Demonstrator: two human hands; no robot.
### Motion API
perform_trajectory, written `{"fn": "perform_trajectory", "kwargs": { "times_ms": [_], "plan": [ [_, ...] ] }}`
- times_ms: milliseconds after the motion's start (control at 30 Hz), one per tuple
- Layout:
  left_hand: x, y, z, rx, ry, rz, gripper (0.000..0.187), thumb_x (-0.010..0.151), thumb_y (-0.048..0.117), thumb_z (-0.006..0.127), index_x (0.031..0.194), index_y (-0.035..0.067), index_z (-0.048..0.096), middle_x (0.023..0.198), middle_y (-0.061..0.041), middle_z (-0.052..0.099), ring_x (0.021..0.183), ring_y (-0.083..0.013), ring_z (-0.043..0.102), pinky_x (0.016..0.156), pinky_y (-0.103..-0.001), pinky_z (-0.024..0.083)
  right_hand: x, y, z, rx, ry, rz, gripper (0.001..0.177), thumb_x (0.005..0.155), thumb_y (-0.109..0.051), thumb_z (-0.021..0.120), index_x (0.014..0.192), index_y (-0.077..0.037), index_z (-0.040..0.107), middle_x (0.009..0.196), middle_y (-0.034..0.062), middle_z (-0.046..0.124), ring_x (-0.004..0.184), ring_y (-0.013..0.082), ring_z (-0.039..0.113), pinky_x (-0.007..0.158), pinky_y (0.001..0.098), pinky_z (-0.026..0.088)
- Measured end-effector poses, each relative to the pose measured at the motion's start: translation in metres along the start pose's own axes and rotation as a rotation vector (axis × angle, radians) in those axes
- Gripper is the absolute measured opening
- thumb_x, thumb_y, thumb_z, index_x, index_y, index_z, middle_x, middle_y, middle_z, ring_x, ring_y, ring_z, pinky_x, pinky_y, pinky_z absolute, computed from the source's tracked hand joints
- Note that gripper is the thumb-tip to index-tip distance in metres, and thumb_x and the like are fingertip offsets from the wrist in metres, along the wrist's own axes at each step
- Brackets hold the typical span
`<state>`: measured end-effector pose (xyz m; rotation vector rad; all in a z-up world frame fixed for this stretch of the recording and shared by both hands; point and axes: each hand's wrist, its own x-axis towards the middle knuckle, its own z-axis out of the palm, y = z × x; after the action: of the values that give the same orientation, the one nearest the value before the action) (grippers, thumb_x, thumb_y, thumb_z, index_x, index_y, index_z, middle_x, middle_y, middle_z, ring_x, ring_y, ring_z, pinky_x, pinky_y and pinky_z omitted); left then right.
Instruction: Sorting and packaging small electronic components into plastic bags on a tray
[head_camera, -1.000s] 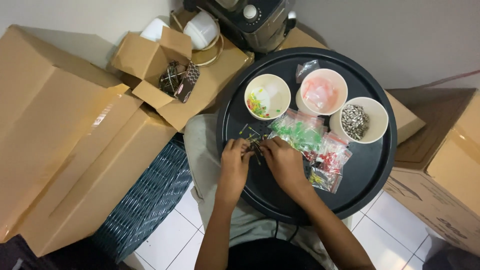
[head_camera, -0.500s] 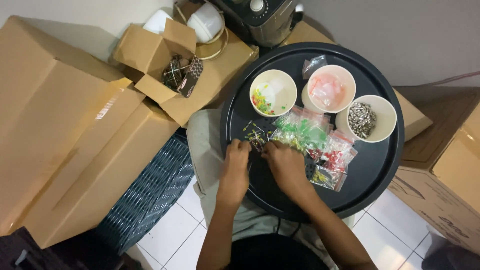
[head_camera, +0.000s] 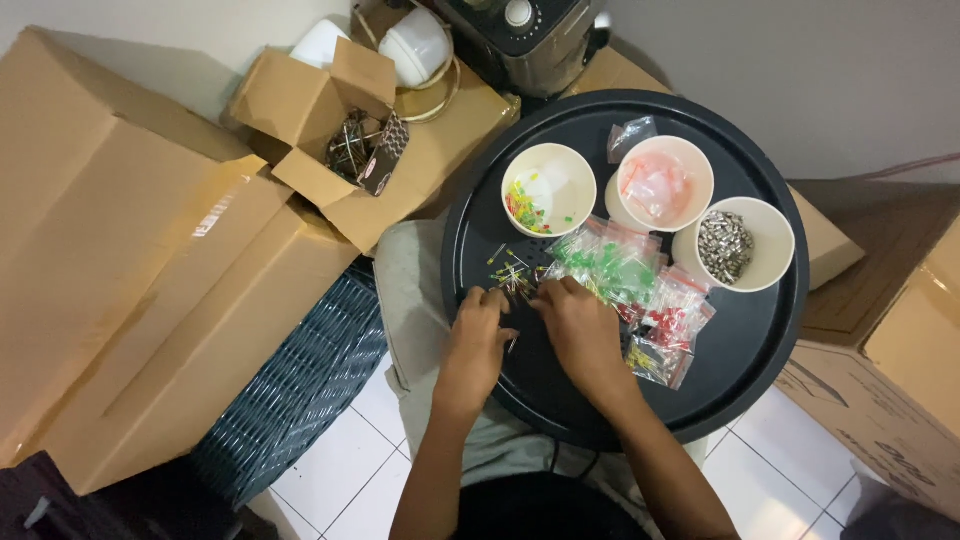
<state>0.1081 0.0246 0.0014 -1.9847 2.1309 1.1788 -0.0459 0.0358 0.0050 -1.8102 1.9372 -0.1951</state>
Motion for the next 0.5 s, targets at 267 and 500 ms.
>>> {"fn": "perform_trajectory", "kwargs": {
  "times_ms": [267, 500],
  "plan": [
    [0.007, 0.008, -0.008, -0.163, 0.236, 0.054, 0.011, 0.098, 0.01, 0.064, 0.109, 0.006, 0.065, 0.113, -0.014, 0.059, 0.105, -0.0308, 0.069, 0.079, -0.037, 0.061, 0.0, -0.008, 0.016, -0.077, 0.064, -0.082, 0.012, 0.097, -0.021, 0.067, 0.1, -0.01, 0.07, 0.091, 0.0076, 0.068, 0.073, 0.0308, 0.074, 0.059, 0.0415, 0.061],
    [0.013, 0.055, -0.054, -0.194, 0.37, 0.125, 0.014, 0.101, -0.007, 0.054, 0.111, -0.009, 0.065, 0.114, -0.028, 0.058, 0.111, -0.0424, 0.064, 0.085, -0.05, 0.058, 0.006, 0.0, 0.018, 0.062, 0.136, -0.042, 0.009, 0.098, -0.019, 0.066, 0.101, -0.01, 0.068, 0.088, 0.0057, 0.064, 0.072, 0.031, 0.074, 0.057, 0.0423, 0.061]
  ]
}}
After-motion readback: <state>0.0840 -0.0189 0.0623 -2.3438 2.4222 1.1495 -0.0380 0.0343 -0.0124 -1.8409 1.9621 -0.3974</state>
